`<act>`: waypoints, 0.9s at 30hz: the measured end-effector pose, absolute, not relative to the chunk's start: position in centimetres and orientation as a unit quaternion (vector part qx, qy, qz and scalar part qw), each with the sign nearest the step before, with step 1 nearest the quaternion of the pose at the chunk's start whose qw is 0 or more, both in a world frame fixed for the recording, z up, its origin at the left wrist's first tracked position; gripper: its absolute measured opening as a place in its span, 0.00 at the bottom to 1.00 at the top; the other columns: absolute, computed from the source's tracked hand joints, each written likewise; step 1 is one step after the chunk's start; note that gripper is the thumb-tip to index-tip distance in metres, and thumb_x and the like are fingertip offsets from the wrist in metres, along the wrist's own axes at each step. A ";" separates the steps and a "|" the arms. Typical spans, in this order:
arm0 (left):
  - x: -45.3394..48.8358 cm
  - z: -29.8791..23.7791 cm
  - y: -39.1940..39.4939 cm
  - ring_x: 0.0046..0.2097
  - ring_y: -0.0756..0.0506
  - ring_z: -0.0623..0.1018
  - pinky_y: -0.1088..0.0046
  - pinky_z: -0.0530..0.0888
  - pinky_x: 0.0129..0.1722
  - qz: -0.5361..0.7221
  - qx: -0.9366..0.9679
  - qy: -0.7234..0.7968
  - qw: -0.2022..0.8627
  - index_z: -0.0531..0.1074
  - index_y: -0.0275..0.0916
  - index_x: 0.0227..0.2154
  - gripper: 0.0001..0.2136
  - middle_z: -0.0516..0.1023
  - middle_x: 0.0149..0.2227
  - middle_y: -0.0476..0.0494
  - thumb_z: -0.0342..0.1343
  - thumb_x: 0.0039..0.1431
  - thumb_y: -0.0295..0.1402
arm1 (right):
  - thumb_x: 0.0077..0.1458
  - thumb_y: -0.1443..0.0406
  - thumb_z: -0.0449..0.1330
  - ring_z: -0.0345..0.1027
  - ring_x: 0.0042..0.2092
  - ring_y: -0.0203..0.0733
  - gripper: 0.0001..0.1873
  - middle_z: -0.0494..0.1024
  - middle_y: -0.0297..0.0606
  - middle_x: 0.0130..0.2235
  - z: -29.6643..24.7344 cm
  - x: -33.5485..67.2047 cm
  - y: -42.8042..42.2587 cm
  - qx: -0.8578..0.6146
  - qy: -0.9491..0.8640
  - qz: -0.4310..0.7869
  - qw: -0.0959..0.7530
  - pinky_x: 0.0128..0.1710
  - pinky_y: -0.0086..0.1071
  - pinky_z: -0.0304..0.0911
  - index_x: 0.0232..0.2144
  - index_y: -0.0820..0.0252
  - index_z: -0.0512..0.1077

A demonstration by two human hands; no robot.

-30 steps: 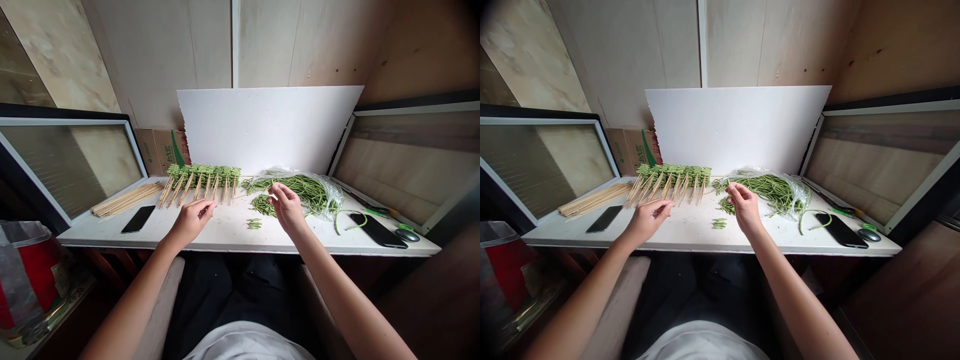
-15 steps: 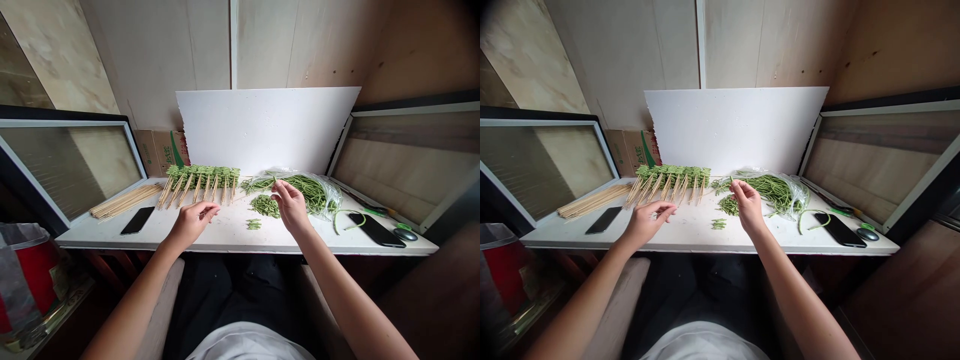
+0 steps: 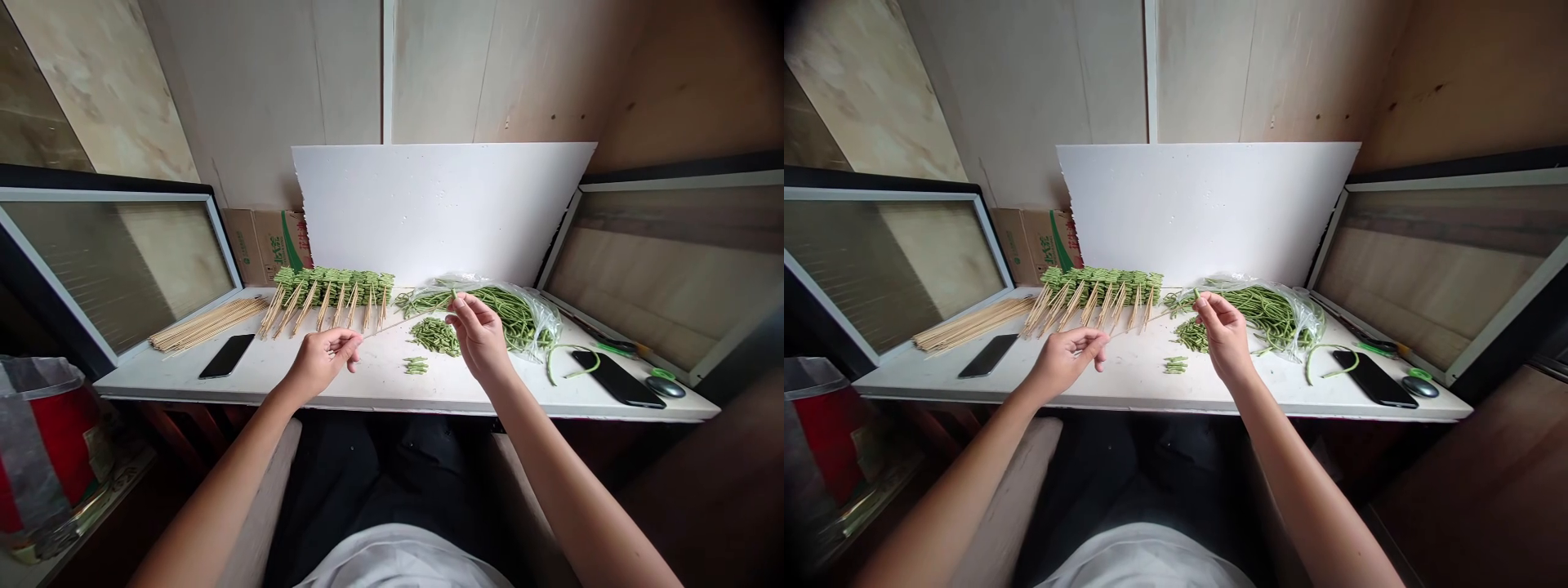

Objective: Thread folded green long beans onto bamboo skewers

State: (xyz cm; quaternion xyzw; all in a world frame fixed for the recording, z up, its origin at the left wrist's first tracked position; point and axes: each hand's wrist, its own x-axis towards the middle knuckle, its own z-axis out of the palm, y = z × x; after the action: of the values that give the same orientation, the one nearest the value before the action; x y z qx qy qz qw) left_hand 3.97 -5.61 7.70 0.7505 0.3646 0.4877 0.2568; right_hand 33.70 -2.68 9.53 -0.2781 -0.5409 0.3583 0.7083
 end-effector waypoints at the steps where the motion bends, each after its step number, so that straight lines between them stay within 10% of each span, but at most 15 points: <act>1: 3.9 7.5 -5.3 0.28 0.48 0.82 0.73 0.76 0.32 0.485 0.740 0.364 0.292 0.78 0.36 0.38 0.15 0.79 0.28 0.47 0.59 0.70 0.45 | 0.55 0.49 0.72 0.70 0.40 0.41 0.16 0.77 0.36 0.39 9.5 33.7 -2.8 -0.283 -0.549 0.349 0.705 0.39 0.34 0.68 0.37 0.51 0.79; 27: 6.7 5.6 -5.2 0.21 0.56 0.55 0.77 0.53 0.21 0.421 0.669 0.347 0.505 0.72 0.36 0.28 0.23 0.59 0.20 0.55 0.60 0.64 0.54 | 0.61 0.51 0.68 0.71 0.45 0.47 0.13 0.78 0.39 0.38 8.4 30.8 -4.4 -0.276 -0.670 0.201 0.659 0.45 0.41 0.69 0.32 0.52 0.76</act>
State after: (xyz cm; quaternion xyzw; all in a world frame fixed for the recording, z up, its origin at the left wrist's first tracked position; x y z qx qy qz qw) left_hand 6.73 -5.15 5.64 0.6688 0.3474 0.4205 0.5051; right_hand 30.84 -4.41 8.37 -0.2755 -0.6699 0.2009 0.6595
